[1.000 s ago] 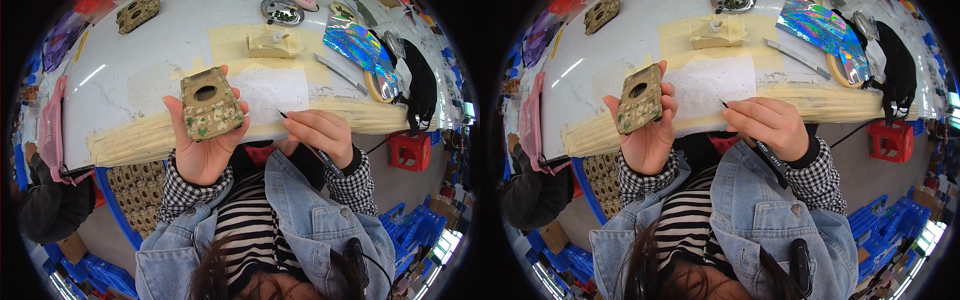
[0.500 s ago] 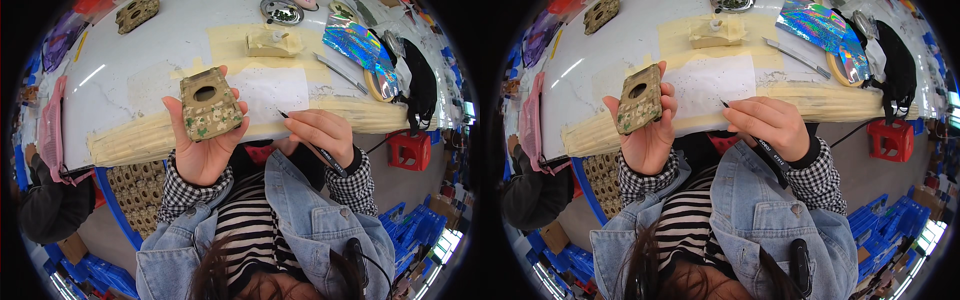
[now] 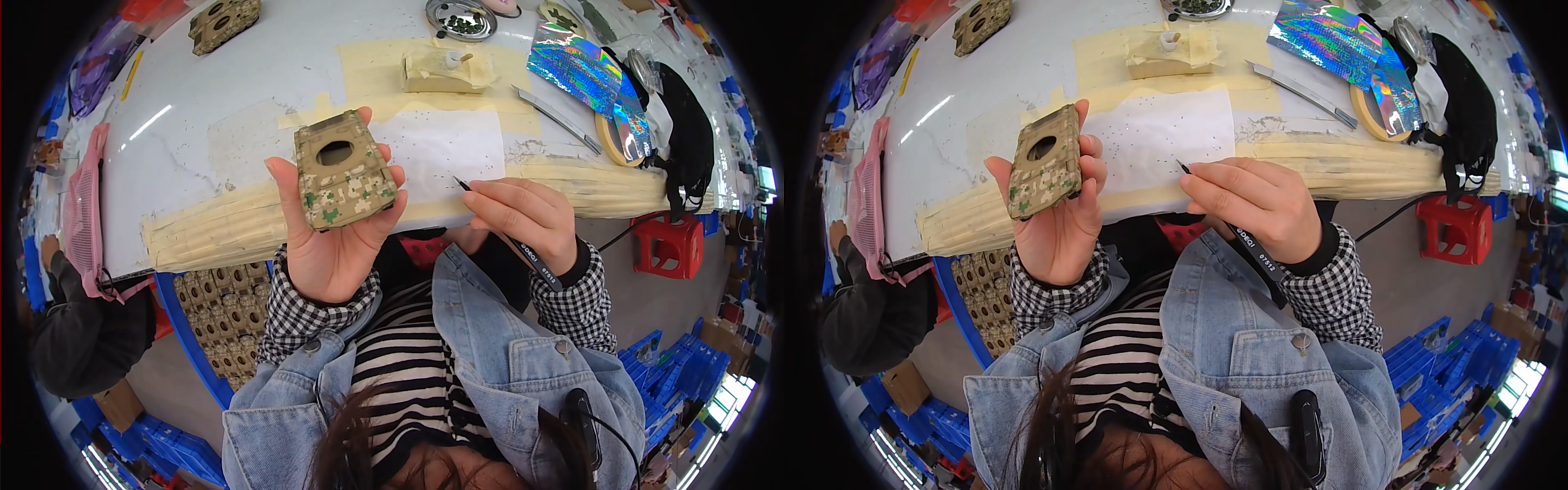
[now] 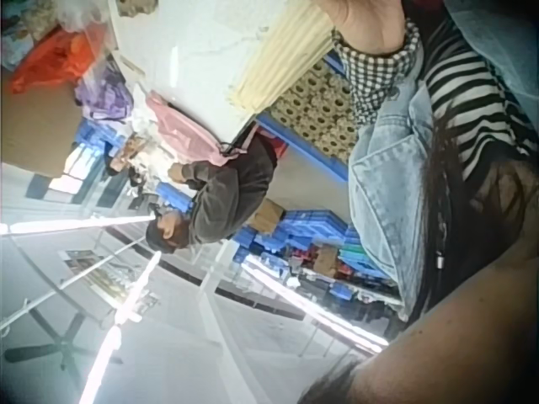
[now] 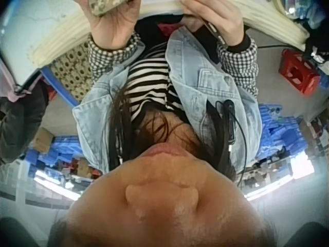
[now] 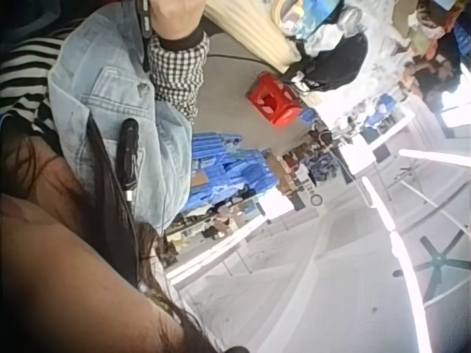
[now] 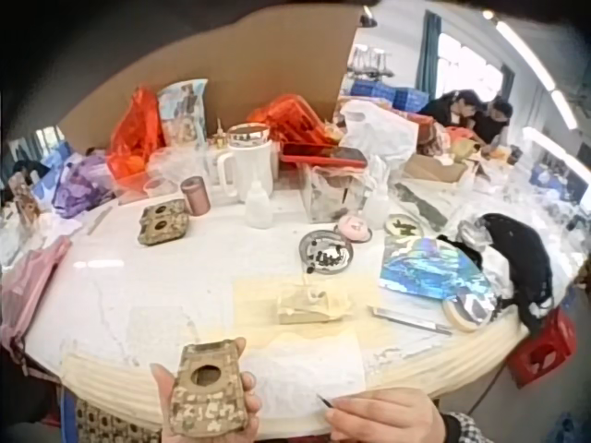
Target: Detallando una pieza de un tanque de juguete con un pincel y pinzas.
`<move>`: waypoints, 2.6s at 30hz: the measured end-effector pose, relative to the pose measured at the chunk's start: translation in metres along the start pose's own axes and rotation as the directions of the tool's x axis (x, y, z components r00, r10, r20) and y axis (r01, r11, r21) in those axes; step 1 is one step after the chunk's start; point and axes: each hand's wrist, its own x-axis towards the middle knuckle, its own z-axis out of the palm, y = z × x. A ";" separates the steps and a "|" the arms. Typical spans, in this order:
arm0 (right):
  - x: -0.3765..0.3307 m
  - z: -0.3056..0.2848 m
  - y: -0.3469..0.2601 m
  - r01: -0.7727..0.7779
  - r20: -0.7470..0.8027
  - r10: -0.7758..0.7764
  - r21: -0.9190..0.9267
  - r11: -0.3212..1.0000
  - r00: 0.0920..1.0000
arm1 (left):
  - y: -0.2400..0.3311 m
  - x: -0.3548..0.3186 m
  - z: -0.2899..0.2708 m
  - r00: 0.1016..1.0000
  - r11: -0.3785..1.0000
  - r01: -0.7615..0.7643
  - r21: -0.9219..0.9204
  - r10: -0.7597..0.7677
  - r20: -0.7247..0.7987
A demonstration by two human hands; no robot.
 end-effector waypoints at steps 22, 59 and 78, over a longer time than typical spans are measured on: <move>0.000 -0.001 -0.002 -0.059 -0.009 0.060 0.064 0.996 0.998 | 0.001 0.000 -0.002 1.000 1.000 0.012 -0.005 -0.012 -0.005; 0.002 0.001 -0.005 -0.010 -0.016 0.009 -0.030 0.999 1.000 | -0.001 -0.002 0.002 0.998 0.996 0.045 0.078 -0.041 -0.040; 0.001 -0.003 -0.003 -0.062 -0.003 0.062 0.054 0.997 0.998 | -0.002 -0.003 0.002 0.998 0.994 0.037 0.107 -0.032 -0.049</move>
